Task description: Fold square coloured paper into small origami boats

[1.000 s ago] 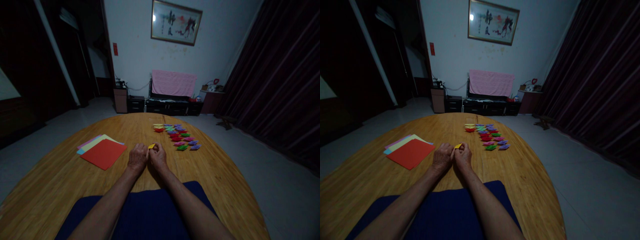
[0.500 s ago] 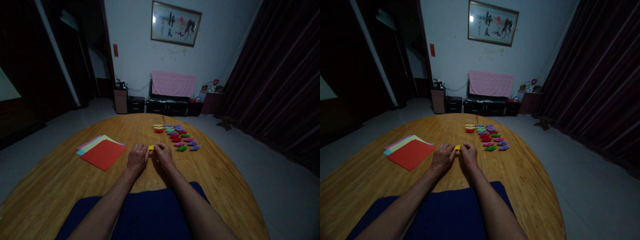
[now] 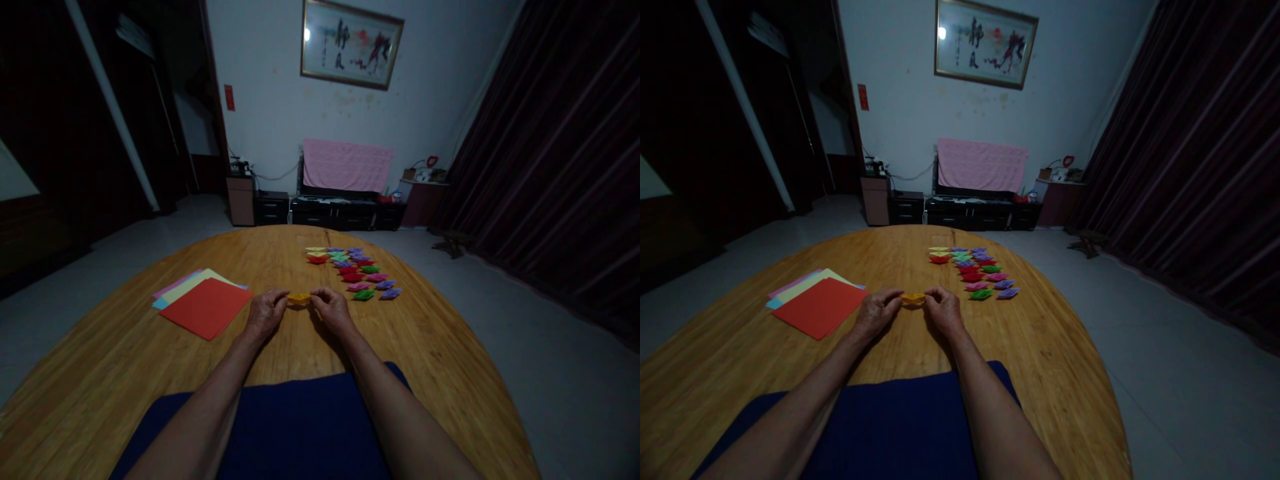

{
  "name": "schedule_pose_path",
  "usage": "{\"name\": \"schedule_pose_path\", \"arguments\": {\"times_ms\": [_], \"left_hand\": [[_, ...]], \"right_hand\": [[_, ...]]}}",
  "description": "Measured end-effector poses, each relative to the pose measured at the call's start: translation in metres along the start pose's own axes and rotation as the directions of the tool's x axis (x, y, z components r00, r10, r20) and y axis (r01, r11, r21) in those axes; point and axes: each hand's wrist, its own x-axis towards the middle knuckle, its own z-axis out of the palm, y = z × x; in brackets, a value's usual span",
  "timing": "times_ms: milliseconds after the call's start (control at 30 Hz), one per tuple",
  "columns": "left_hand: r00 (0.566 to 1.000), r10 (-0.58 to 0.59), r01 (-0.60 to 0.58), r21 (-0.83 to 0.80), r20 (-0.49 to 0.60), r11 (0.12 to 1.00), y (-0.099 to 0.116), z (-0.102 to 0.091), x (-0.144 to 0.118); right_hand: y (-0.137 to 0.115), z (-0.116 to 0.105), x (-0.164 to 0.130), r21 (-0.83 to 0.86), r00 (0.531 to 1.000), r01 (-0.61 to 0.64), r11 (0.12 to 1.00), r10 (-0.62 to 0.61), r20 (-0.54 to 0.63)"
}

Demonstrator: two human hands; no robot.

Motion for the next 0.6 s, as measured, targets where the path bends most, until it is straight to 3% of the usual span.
{"name": "schedule_pose_path", "arguments": {"times_ms": [133,300,600], "left_hand": [[0.996,0.077,-0.079,0.052,0.041,0.996,-0.001,0.0,-0.001],[0.985,0.151,-0.164,0.177,0.086,0.97,-0.005,0.001,-0.002],[0.979,0.134,-0.174,0.297,0.152,0.939,-0.005,0.003,-0.003]], "right_hand": [[0.014,-0.006,0.005,-0.181,0.994,0.109,0.977,-0.109,0.01],[0.014,-0.013,0.006,-0.478,0.972,0.231,0.847,-0.225,0.07],[0.004,-0.014,-0.001,-0.651,0.94,0.338,0.68,-0.283,0.193]]}}
